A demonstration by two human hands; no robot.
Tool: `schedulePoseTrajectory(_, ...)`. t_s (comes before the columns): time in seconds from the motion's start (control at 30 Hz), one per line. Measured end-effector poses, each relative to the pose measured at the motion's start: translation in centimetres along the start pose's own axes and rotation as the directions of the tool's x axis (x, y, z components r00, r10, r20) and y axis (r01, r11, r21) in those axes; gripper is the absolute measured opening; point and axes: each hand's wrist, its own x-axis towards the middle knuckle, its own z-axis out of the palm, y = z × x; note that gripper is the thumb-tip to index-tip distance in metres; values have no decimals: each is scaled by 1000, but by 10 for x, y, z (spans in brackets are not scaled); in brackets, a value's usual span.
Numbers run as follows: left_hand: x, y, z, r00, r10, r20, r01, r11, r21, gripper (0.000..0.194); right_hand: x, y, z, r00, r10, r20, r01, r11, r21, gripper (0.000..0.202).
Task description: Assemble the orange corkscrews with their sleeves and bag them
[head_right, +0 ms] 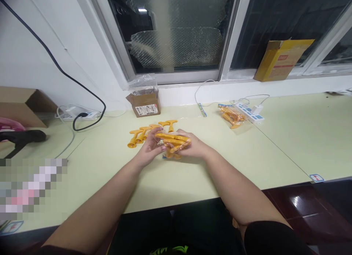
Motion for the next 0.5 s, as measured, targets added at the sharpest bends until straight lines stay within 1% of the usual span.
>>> schedulePoseTrajectory(0.07, 2, -1, -2, 995, 95, -32, -95, 995, 26, 37, 1, 2, 2, 999, -33, -5, 33, 999, 11, 37)
schedulePoseTrajectory(0.1, 4, 0, -3, 988, 143, -55, -140, 989, 53, 29, 1, 4, 3, 999, -41, -8, 41, 999, 30, 40)
schedulePoseTrajectory(0.13, 5, 1, -4, 980, 181, -79, -175, 981, 85, 26, 1, 6, 3, 999, -46, -8, 47, 998, 49, 44)
schedulePoseTrajectory(0.2, 8, 5, -6, 965, 225, -133, -205, 967, 153, 29, 1, 10, 3, 998, -62, 2, 61, 995, 85, 50)
schedulePoseTrajectory(0.27, 9, 10, -7, 952, 231, -199, -195, 963, 187, 28, 2, 12, 1, 996, -87, 14, 85, 991, 106, 52)
schedulePoseTrajectory(0.37, 9, 13, -7, 937, 210, -279, -177, 974, 140, 33, 2, 15, -4, 993, -120, 8, 119, 988, 104, 50)
schedulePoseTrajectory(0.43, 9, 12, -8, 936, 196, -293, -175, 980, 98, 36, 3, 16, -6, 990, -138, -19, 139, 985, 103, 48)
schedulePoseTrajectory(0.5, 9, 10, -10, 941, 182, -287, -168, 983, 73, 35, 4, 17, -7, 986, -155, -64, 162, 981, 110, 41)
